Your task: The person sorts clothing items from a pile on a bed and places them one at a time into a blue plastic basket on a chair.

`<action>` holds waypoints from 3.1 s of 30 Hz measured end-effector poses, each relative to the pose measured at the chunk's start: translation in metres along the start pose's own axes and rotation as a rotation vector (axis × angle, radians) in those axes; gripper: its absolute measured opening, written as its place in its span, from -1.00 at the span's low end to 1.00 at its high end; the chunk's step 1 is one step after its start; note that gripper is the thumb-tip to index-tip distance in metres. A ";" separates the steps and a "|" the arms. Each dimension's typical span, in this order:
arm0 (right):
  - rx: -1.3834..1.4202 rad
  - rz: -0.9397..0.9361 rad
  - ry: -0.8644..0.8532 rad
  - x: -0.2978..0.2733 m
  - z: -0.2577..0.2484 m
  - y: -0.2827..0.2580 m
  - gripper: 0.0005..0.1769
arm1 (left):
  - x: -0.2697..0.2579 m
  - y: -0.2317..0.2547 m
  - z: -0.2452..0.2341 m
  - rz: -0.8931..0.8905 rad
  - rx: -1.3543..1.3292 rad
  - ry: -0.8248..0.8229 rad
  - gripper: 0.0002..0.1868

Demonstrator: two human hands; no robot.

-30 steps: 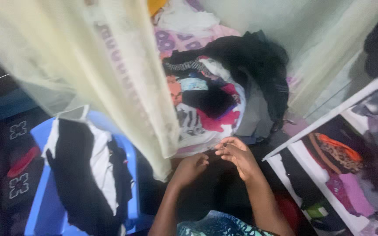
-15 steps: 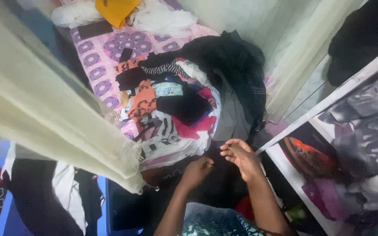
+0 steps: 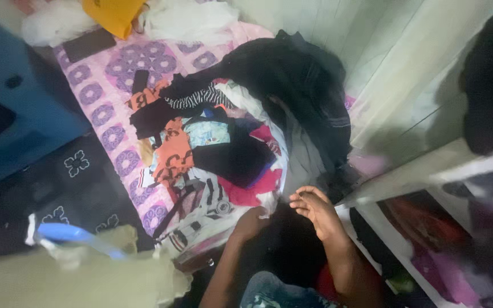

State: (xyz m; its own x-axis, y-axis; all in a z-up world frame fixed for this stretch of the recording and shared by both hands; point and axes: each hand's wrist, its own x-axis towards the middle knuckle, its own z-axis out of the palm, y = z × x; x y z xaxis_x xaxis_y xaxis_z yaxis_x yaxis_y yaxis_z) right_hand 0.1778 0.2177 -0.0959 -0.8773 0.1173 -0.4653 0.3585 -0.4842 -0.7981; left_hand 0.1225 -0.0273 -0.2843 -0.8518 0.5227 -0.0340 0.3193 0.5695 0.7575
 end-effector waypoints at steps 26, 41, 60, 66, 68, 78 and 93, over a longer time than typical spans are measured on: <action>-0.101 0.234 0.274 0.048 0.024 -0.025 -0.64 | 0.138 -0.072 -0.046 -0.323 -0.172 0.353 -0.65; -0.302 0.021 -0.114 0.057 0.084 -0.013 -0.32 | 0.084 0.113 -0.240 0.254 -1.240 0.317 -0.82; -1.272 -0.873 -0.021 -0.061 0.047 -0.066 -0.52 | -0.113 0.231 -0.289 0.341 -1.451 0.923 -0.85; -1.380 -0.963 -0.168 -0.110 0.052 -0.069 -0.77 | -0.196 0.219 -0.287 0.310 -1.400 1.071 -0.83; -1.362 -1.086 -0.032 -0.115 0.053 -0.065 -0.78 | -0.218 0.221 -0.283 0.300 -1.371 1.090 -0.83; -1.302 -1.161 0.030 -0.084 0.069 -0.008 -0.84 | -0.298 0.213 -0.274 0.049 -1.129 1.200 -0.86; -0.767 -0.404 -1.110 -0.201 0.268 0.092 -0.74 | -0.377 0.174 -0.243 -0.188 -0.448 0.308 -0.35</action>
State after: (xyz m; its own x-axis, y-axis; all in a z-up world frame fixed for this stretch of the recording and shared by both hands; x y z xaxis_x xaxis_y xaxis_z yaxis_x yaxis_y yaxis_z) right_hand 0.3019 -0.0825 0.0271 -0.6226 -0.7767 0.0956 -0.2080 0.0464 -0.9770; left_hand 0.3983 -0.2797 0.0185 -0.9801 0.1910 -0.0542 0.0005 0.2752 0.9614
